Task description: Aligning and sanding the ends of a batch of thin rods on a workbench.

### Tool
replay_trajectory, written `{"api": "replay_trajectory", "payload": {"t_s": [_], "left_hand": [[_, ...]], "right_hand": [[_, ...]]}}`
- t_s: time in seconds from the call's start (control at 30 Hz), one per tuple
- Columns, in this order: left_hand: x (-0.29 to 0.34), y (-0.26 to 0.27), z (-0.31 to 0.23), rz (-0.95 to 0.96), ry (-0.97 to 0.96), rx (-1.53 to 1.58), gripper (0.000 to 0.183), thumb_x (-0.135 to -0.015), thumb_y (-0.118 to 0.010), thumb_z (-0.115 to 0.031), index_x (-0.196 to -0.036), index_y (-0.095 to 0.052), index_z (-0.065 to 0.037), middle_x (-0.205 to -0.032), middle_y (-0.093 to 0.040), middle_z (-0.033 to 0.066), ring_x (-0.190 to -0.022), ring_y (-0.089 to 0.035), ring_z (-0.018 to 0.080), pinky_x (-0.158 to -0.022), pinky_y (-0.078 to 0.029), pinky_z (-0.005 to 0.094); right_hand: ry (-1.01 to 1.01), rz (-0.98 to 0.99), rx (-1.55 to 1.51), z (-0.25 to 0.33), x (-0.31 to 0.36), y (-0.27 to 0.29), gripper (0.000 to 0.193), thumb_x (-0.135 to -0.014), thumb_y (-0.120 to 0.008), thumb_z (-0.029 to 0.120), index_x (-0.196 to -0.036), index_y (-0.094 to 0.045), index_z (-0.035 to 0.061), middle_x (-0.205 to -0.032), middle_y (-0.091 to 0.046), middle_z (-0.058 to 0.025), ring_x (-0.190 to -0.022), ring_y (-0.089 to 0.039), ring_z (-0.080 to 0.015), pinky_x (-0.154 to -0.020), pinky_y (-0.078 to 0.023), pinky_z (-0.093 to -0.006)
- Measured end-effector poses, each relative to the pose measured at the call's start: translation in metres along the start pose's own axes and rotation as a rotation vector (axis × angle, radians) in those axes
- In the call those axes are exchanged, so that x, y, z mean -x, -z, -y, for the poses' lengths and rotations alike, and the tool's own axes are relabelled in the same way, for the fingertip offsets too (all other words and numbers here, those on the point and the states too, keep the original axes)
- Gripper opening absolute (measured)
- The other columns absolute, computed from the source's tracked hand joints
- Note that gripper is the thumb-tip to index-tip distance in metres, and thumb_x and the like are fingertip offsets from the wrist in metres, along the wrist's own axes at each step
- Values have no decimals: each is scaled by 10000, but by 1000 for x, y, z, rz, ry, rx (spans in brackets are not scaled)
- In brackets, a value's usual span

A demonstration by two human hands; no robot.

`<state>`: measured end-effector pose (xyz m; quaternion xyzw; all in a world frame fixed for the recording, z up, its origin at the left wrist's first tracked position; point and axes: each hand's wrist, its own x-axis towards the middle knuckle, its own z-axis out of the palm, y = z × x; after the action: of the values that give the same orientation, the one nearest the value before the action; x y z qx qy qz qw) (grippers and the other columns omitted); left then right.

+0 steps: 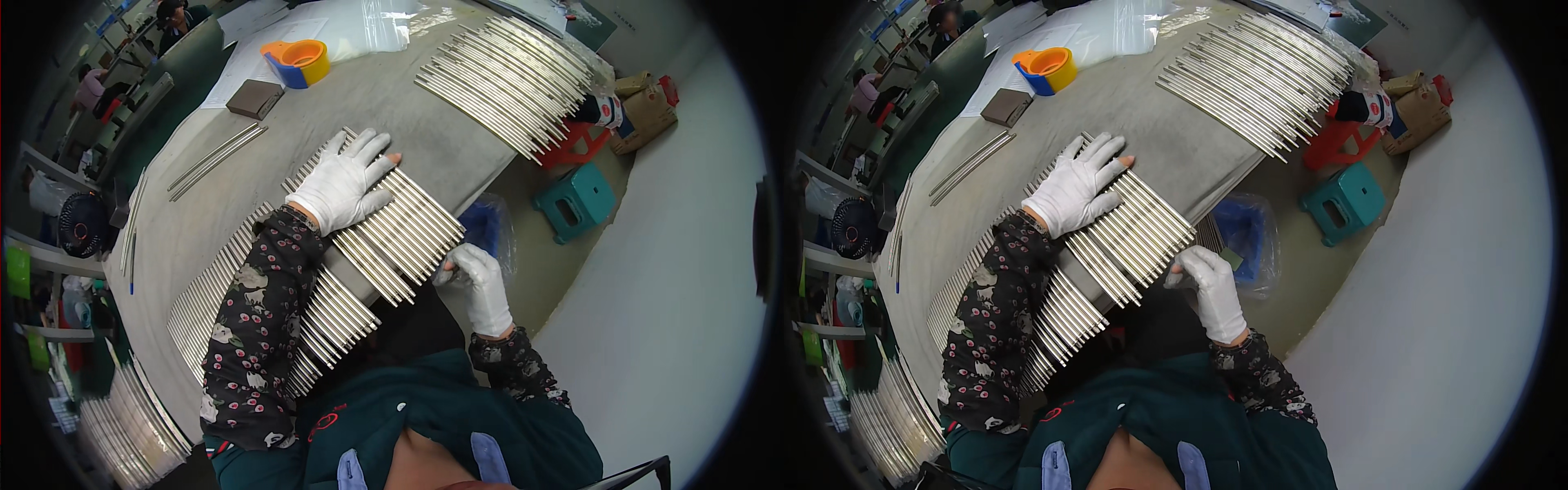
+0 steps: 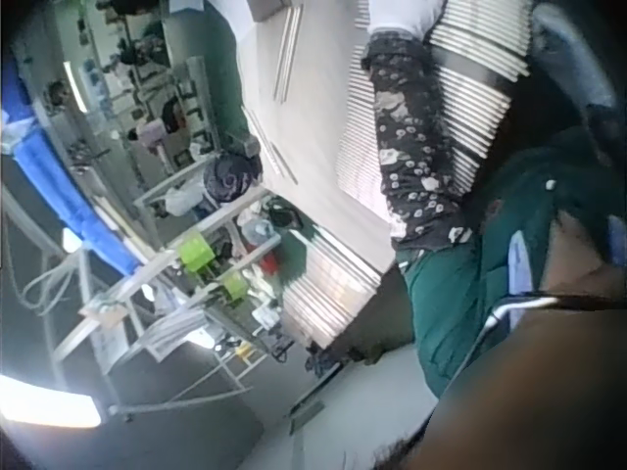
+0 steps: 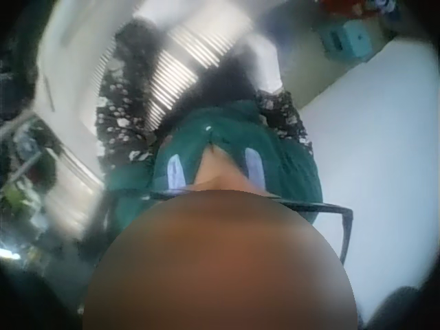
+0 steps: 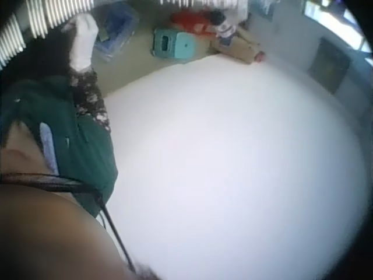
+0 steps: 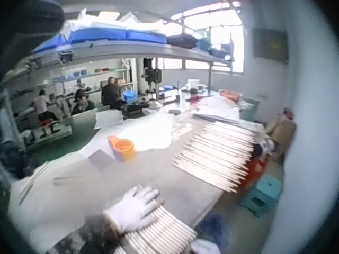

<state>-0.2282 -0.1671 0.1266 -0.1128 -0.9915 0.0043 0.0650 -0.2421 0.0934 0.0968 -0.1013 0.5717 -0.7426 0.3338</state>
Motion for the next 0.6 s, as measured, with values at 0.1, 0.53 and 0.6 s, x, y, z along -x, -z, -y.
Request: {"api": "replay_trajectory", "payload": {"t_s": [0.1,0.53,0.6], "left_hand": [[2,0,-1,-16,-5,-4,538,-885,-497,-369,-1343,-413,-99,-1420,-355,163,-1340,-295,332,-1096,-196,514],[7,-5,-1,-82,-10,-5,538,-876,-507,-404,-1322,-441,-109,-1397,-387,156,-1319,-328,318,-1084,-222,514],[4,-3,-1,-51,-10,7,541,-877,-509,-385,-1337,-415,-115,-1406,-369,164,-1324,-317,331,-1080,-226,526]], "right_hand": [[35,6,65,0,1,-2,210,-895,-482,163,-780,-563,7,-718,-591,-66,-674,-589,-135,-665,-467,-245],[333,-110,411,-4,12,5,215,-901,-485,129,-754,-547,-16,-720,-568,-63,-652,-566,-127,-668,-457,-243],[275,-140,312,7,9,5,215,-900,-487,121,-748,-547,-18,-720,-564,-60,-650,-558,-123,-663,-453,-243]]}}
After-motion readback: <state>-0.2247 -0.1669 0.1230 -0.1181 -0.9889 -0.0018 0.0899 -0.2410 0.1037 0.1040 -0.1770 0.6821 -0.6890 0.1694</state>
